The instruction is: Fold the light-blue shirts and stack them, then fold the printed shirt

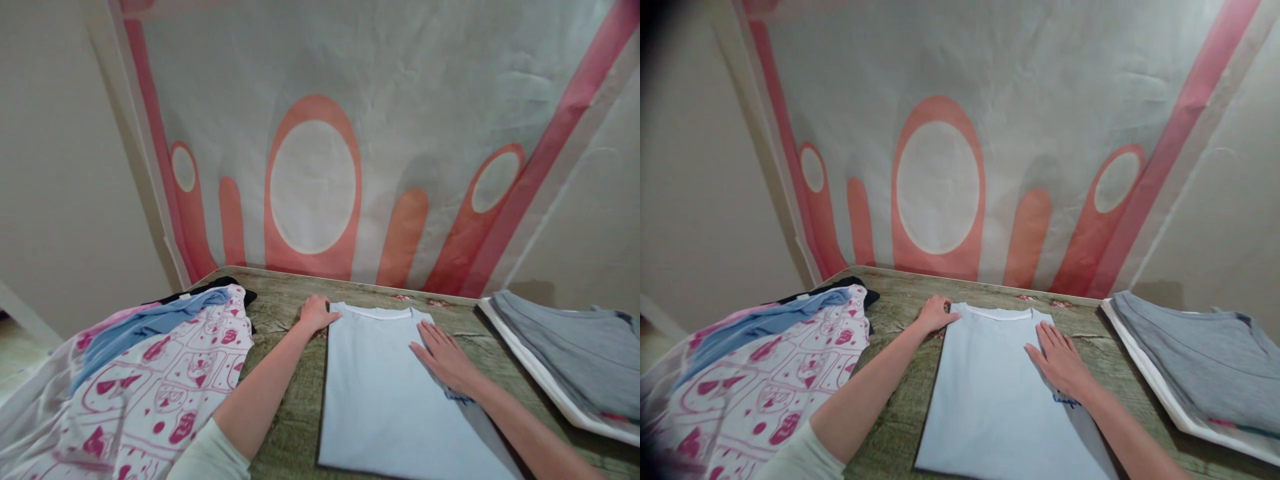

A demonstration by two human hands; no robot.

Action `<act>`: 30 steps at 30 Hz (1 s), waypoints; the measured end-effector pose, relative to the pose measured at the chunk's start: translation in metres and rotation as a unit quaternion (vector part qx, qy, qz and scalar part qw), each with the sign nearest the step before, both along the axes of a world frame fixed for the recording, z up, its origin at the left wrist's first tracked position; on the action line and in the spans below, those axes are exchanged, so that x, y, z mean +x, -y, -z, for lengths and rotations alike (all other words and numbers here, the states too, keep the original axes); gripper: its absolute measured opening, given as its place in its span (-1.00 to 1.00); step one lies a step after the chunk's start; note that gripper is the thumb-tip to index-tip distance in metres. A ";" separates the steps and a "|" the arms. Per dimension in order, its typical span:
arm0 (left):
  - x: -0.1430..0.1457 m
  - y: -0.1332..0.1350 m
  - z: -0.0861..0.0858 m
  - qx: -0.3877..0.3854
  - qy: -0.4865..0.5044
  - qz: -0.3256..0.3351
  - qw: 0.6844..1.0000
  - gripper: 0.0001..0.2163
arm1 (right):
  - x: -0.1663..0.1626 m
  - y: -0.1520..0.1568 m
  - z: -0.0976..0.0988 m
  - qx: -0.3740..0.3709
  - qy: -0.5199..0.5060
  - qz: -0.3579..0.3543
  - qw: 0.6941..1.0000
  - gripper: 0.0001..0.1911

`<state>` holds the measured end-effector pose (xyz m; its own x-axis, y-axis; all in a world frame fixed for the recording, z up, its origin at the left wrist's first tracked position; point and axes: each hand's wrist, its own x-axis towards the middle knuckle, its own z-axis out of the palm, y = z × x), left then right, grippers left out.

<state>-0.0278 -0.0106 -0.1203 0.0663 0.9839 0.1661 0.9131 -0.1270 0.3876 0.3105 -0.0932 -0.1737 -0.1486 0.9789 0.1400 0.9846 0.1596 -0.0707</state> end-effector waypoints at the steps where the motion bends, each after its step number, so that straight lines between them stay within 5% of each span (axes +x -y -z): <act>1: 0.001 -0.002 0.000 -0.007 0.012 0.001 1.000 -0.55 | 0.000 0.000 0.000 0.001 0.001 0.000 1.000 -0.21; 9: 0.014 -0.004 0.000 0.005 0.103 0.073 0.992 -0.83 | -0.001 -0.001 0.000 0.012 -0.021 -0.006 1.000 -0.23; 21: 0.017 0.002 0.006 0.048 0.220 0.166 0.960 -0.64 | -0.001 -0.003 0.000 0.012 -0.032 -0.006 0.999 -0.22; 30: -0.003 -0.007 0.008 0.062 0.232 0.045 0.970 -0.75 | 0.002 -0.008 -0.002 0.047 -0.101 -0.021 0.994 -0.35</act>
